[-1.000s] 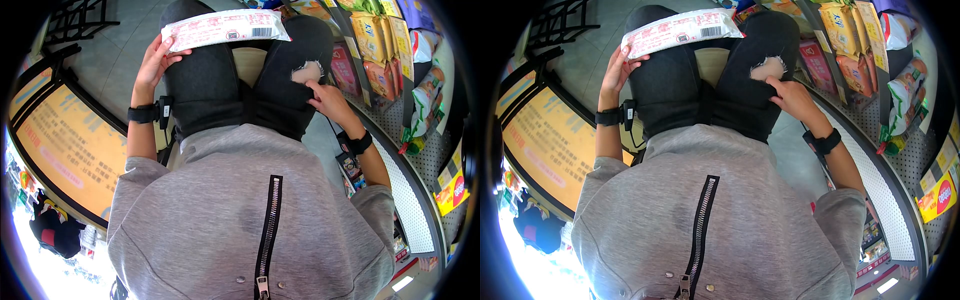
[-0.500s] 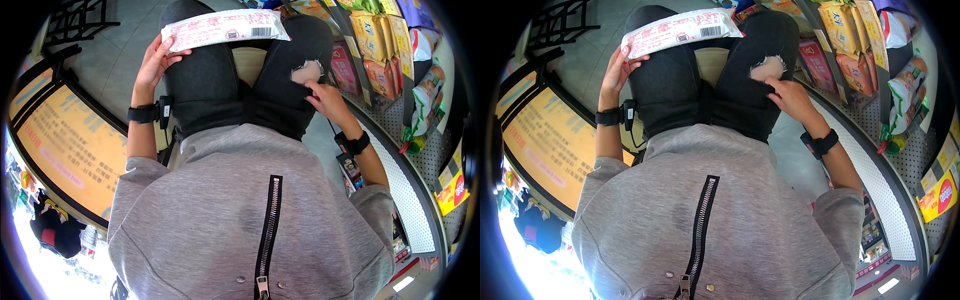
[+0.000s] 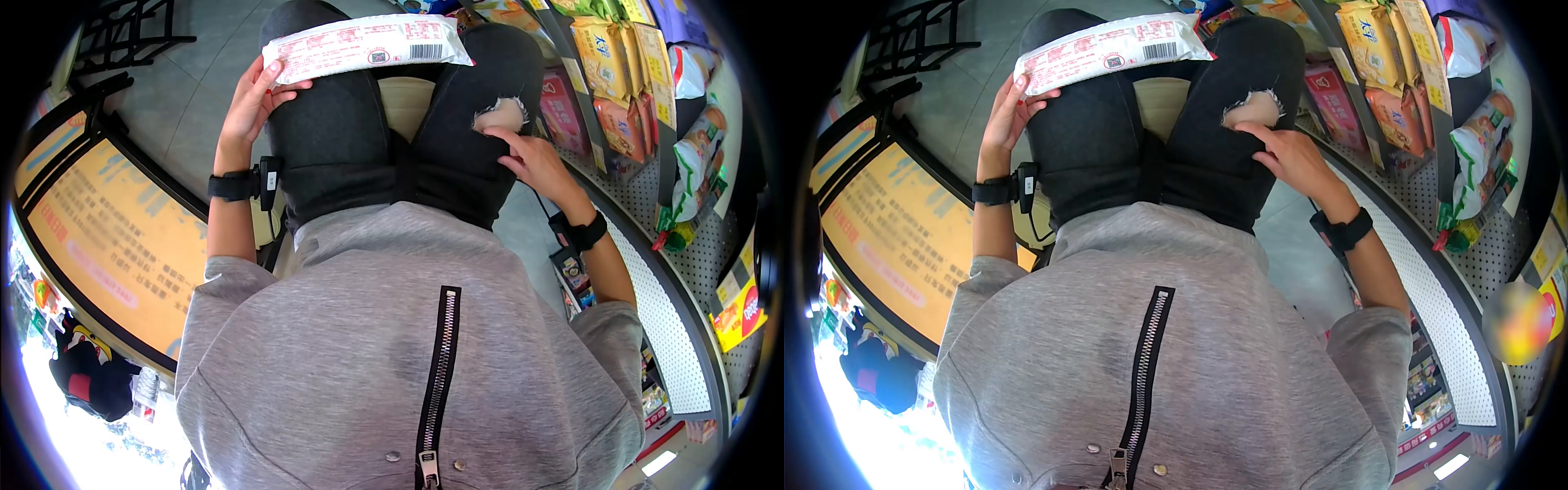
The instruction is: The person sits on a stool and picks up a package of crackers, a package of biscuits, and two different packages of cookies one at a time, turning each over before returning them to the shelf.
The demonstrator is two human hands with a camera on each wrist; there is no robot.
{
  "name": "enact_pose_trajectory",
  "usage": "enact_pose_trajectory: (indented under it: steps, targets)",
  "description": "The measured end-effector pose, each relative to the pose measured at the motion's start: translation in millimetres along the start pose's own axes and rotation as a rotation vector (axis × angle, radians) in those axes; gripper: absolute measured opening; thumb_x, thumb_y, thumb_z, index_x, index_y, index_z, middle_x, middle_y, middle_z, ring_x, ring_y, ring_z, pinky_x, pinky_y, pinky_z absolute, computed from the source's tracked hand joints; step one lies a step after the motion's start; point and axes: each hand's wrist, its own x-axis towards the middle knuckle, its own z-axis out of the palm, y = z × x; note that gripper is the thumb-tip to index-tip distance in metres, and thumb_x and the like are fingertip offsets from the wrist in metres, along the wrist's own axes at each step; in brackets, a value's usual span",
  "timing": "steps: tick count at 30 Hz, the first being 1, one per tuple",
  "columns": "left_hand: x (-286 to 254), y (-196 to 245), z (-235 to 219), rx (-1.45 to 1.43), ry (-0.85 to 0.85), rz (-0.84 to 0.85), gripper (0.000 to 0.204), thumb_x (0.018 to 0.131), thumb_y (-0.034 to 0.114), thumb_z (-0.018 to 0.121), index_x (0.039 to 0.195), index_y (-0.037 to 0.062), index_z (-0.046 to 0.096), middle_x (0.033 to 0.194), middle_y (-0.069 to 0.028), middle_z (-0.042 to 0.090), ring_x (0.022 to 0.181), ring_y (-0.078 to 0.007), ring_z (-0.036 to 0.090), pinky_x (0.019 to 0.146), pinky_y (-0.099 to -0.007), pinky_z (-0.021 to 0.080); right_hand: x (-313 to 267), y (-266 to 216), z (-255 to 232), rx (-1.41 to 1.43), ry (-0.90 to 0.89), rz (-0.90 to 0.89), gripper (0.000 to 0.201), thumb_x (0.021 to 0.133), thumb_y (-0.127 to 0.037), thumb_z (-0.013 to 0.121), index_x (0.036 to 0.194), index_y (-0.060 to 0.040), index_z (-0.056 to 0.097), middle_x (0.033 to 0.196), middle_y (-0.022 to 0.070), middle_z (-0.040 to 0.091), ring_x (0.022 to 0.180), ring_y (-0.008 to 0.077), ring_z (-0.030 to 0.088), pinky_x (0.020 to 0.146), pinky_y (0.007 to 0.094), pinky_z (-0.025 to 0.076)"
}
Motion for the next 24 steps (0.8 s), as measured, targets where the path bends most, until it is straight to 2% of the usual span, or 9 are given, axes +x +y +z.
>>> enact_pose_trajectory:
  steps: [2, 9, 18, 21, 23, 24]
  targets:
    - [0, 1, 0, 0.003, -0.001, 0.001, 0.048, 0.087, 0.032, 0.043, 0.119, -0.0034, 0.035, 0.104, -0.0155, 0.055, 0.089, -0.0199, 0.059, 0.068, -0.0201, 0.049, 1, 2, 2, -0.011, 0.032, -0.054, 0.041, 0.069, -0.006, 0.061, 0.107, -0.0129, 0.046, 0.072, 0.0125, 0.057, 0.068, 0.0319, 0.054, 0.061, 0.0392, 0.042]
    - [-1, 0, 1, 0.008, -0.009, 0.017, 0.048, 0.088, 0.032, 0.043, 0.119, -0.0037, 0.034, 0.105, -0.0158, 0.054, 0.089, -0.0205, 0.059, 0.068, -0.0202, 0.049, 1, 3, 2, -0.062, 0.001, -0.016, 0.036, 0.069, -0.007, 0.062, 0.102, -0.0097, 0.048, 0.073, 0.0130, 0.057, 0.068, 0.0320, 0.054, 0.060, 0.0389, 0.042]
    - [0, 1, 1, -0.010, -0.010, 0.012, 0.048, 0.088, 0.031, 0.043, 0.119, -0.0040, 0.034, 0.105, -0.0159, 0.054, 0.089, -0.0206, 0.059, 0.067, -0.0201, 0.050, 4, -8, -6, -0.031, -0.086, 0.003, 0.044, 0.071, -0.006, 0.059, 0.111, -0.0141, 0.043, 0.077, 0.0129, 0.058, 0.072, 0.0325, 0.055, 0.063, 0.0389, 0.043]
    - [-1, 1, 1, -0.011, -0.003, 0.011, 0.048, 0.088, 0.031, 0.043, 0.119, -0.0041, 0.034, 0.105, -0.0159, 0.054, 0.089, -0.0206, 0.059, 0.067, -0.0203, 0.050, 3, 1, 0, -0.022, -0.034, -0.037, 0.042, 0.070, -0.006, 0.059, 0.109, -0.0140, 0.044, 0.077, 0.0131, 0.058, 0.072, 0.0326, 0.055, 0.062, 0.0394, 0.043]
    - [-1, 0, 0, -0.012, -0.003, 0.006, 0.048, 0.088, 0.031, 0.043, 0.119, -0.0041, 0.034, 0.105, -0.0159, 0.054, 0.088, -0.0206, 0.059, 0.067, -0.0203, 0.050, 2, 7, 5, -0.036, 0.055, -0.108, 0.044, 0.069, -0.005, 0.061, 0.109, -0.0113, 0.045, 0.065, 0.0125, 0.052, 0.062, 0.0297, 0.053, 0.056, 0.0370, 0.039]
    - [0, 0, 0, -0.014, -0.004, 0.001, 0.048, 0.088, 0.031, 0.043, 0.119, -0.0041, 0.034, 0.105, -0.0159, 0.054, 0.088, -0.0206, 0.059, 0.067, -0.0202, 0.050, 2, 9, 6, -0.037, 0.056, -0.107, 0.044, 0.069, -0.005, 0.061, 0.109, -0.0113, 0.045, 0.065, 0.0125, 0.052, 0.062, 0.0297, 0.053, 0.056, 0.0370, 0.039]
